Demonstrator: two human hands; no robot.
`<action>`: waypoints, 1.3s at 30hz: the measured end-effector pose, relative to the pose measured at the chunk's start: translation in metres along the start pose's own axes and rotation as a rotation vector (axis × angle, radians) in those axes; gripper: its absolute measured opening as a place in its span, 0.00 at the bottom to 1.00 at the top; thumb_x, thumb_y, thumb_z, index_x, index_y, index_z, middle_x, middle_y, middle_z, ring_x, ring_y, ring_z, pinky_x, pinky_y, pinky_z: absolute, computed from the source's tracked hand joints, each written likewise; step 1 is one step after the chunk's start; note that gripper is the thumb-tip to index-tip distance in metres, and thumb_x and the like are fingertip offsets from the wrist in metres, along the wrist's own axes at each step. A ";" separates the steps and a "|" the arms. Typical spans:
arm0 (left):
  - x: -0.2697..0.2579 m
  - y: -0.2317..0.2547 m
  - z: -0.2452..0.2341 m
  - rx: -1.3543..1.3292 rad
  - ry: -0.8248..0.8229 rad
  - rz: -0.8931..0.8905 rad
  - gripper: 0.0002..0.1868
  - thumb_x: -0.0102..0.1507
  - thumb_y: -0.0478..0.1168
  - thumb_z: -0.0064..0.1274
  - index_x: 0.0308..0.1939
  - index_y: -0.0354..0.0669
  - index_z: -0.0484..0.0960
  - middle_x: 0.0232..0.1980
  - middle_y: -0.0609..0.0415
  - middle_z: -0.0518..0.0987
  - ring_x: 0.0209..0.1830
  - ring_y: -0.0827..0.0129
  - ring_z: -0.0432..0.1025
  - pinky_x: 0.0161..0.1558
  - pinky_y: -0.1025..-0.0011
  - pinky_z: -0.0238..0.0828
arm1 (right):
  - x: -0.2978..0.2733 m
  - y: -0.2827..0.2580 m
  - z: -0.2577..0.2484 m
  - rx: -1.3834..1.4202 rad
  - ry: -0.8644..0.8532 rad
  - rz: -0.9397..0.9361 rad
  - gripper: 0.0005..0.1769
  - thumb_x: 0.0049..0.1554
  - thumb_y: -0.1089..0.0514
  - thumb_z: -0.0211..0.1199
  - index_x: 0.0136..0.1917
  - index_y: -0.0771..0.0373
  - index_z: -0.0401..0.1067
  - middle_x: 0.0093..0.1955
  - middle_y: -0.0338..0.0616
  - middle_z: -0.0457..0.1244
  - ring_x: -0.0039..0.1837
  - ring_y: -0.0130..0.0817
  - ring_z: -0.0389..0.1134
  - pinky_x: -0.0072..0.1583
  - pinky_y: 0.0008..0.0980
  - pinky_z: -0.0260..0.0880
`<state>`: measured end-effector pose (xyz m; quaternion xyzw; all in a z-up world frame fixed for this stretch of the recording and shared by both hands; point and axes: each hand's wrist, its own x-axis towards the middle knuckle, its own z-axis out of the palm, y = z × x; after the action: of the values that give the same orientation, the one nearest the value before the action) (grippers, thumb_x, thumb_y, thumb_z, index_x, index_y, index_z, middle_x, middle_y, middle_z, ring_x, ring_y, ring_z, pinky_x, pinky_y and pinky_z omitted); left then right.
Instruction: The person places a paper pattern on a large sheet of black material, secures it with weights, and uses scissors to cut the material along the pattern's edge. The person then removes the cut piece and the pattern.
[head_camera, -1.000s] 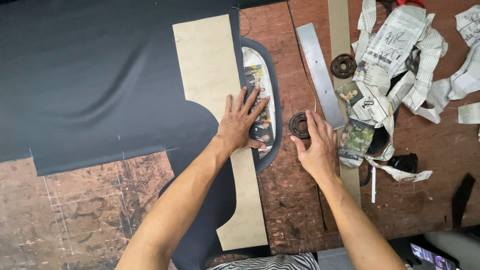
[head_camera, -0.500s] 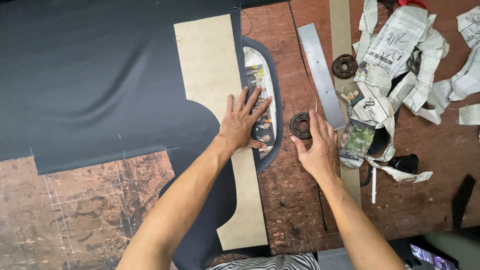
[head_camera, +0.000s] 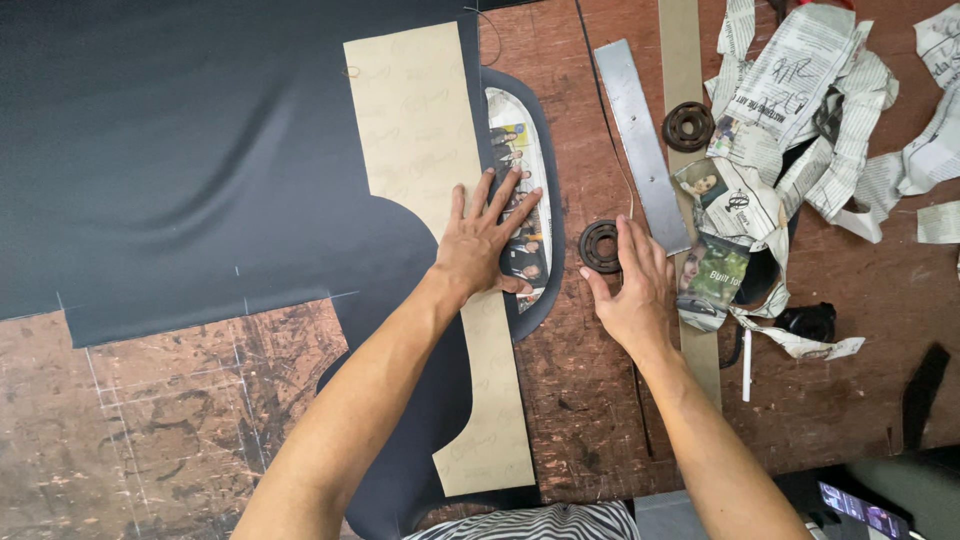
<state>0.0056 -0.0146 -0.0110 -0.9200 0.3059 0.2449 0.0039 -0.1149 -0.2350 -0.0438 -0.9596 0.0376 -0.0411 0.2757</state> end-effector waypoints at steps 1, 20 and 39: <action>0.000 0.000 0.000 -0.005 0.004 0.000 0.82 0.32 0.74 0.73 0.81 0.67 0.39 0.85 0.51 0.37 0.83 0.45 0.35 0.76 0.37 0.37 | 0.000 0.000 0.000 0.006 0.002 -0.002 0.49 0.54 0.50 0.72 0.81 0.66 0.54 0.78 0.56 0.55 0.78 0.53 0.53 0.73 0.51 0.52; -0.003 -0.002 0.002 -0.012 0.038 -0.005 0.82 0.31 0.77 0.70 0.81 0.68 0.40 0.85 0.53 0.38 0.83 0.47 0.35 0.77 0.38 0.36 | 0.004 -0.009 -0.004 -0.019 0.027 0.012 0.48 0.50 0.54 0.76 0.78 0.65 0.59 0.74 0.52 0.60 0.75 0.49 0.56 0.73 0.50 0.51; -0.003 0.000 -0.002 -0.003 -0.017 -0.004 0.83 0.32 0.77 0.70 0.81 0.65 0.36 0.85 0.50 0.35 0.84 0.47 0.31 0.77 0.37 0.34 | -0.005 -0.020 0.018 0.204 0.088 -0.007 0.49 0.47 0.60 0.79 0.77 0.65 0.60 0.71 0.54 0.63 0.74 0.49 0.58 0.75 0.49 0.53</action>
<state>0.0043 -0.0127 -0.0081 -0.9186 0.3035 0.2530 0.0055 -0.1171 -0.2077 -0.0484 -0.9240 0.0418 -0.0877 0.3699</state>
